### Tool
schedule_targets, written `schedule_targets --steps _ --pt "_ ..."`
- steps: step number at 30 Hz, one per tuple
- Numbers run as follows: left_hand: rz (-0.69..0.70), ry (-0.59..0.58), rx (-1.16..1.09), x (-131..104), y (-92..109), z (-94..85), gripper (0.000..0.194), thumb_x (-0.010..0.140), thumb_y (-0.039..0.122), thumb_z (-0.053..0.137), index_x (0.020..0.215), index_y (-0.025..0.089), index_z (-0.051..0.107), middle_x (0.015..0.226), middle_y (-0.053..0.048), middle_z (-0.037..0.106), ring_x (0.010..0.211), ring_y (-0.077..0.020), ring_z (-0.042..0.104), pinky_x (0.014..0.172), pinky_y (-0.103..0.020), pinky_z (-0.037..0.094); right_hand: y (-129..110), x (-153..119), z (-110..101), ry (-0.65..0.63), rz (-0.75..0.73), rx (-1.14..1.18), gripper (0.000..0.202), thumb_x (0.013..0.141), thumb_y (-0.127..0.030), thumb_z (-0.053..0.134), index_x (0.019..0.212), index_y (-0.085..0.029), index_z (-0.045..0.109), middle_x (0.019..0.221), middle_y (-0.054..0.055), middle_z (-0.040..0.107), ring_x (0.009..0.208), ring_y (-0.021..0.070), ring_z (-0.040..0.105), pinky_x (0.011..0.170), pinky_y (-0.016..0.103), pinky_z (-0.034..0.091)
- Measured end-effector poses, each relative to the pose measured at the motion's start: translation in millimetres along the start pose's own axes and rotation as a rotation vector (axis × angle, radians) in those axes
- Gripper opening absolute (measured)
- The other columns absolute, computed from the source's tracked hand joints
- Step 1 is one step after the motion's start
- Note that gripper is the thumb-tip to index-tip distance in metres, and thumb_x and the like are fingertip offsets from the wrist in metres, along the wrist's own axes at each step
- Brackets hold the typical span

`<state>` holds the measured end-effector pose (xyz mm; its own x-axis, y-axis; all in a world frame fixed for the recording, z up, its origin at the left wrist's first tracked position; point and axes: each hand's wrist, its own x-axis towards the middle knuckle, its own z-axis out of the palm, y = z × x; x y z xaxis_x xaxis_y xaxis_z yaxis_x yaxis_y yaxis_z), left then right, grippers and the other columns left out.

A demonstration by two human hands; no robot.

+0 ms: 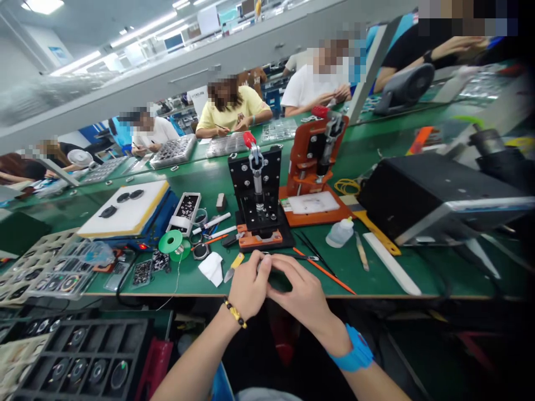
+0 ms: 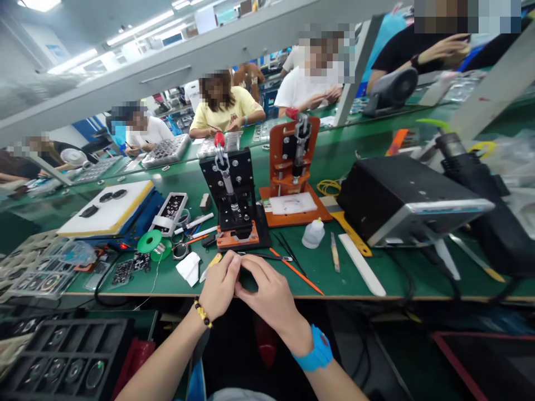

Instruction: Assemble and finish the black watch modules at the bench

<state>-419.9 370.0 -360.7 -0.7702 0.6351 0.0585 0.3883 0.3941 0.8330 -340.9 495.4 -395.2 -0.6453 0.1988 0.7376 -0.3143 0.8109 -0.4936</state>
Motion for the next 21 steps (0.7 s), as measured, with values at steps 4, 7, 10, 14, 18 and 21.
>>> schedule_targets --steps 4,7,10,14,18,21 --pt "-0.025 0.072 0.005 -1.7 1.6 3.9 0.042 0.111 0.048 0.027 0.081 0.024 0.044 0.073 0.001 0.054 0.07 -0.0191 0.052 0.069 -0.031 0.032 -0.8 -1.1 1.7 0.026 -0.036 -0.013 0.033 0.092 -0.014 0.066 0.124 -0.022 0.064 0.117 0.009 0.076 0.107 0.0241 0.076 0.093 0.039 0.066" --pt "-0.023 0.094 -0.018 -0.5 0.5 6.8 0.042 0.111 0.048 0.026 0.081 0.024 0.045 0.077 -0.001 0.057 0.073 -0.0199 0.053 0.072 -0.032 0.034 -1.3 -1.9 3.7 0.03 -0.048 -0.019 0.033 0.093 -0.015 0.067 0.125 -0.021 0.063 0.116 0.01 0.076 0.106 0.0239 0.076 0.093 0.038 0.067" --pt "-0.03 0.103 -0.045 0.8 -0.6 7.8 0.042 0.11 0.048 0.027 0.083 0.024 0.048 0.08 -0.002 0.06 0.076 -0.0208 0.054 0.075 -0.033 0.035 -1.0 -1.6 5.2 0.039 -0.053 -0.043 0.034 0.091 -0.013 0.065 0.124 -0.022 0.064 0.115 0.009 0.076 0.105 0.0239 0.076 0.092 0.038 0.067" --pt "-0.06 0.119 -0.071 1.2 1.3 7.3 0.043 0.11 0.049 0.027 0.083 0.024 0.049 0.081 -0.003 0.062 0.077 -0.0212 0.055 0.076 -0.033 0.037 0.1 -1.0 6.1 0.043 -0.064 -0.057 0.035 0.09 -0.012 0.065 0.123 -0.021 0.064 0.114 0.009 0.076 0.104 0.0242 0.076 0.091 0.038 0.067" --pt "-0.09 0.112 -0.055 0.9 5.4 5.7 0.044 0.109 0.05 0.026 0.079 0.024 0.045 0.075 -0.001 0.058 0.073 -0.0206 0.054 0.072 -0.033 0.035 1.9 -2.2 7.2 0.035 -0.083 -0.088 0.031 0.093 -0.015 0.064 0.124 -0.021 0.064 0.115 0.01 0.076 0.104 0.0248 0.076 0.091 0.039 0.066" --pt "-0.1 0.106 -0.024 1.2 7.3 4.2 0.043 0.109 0.049 0.026 0.077 0.025 0.042 0.071 0.0 0.054 0.069 -0.02 0.052 0.069 -0.033 0.033 4.2 -3.6 8.8 0.037 -0.093 -0.113 0.028 0.096 -0.021 0.063 0.124 -0.021 0.065 0.114 0.011 0.076 0.101 0.0257 0.077 0.089 0.039 0.066"
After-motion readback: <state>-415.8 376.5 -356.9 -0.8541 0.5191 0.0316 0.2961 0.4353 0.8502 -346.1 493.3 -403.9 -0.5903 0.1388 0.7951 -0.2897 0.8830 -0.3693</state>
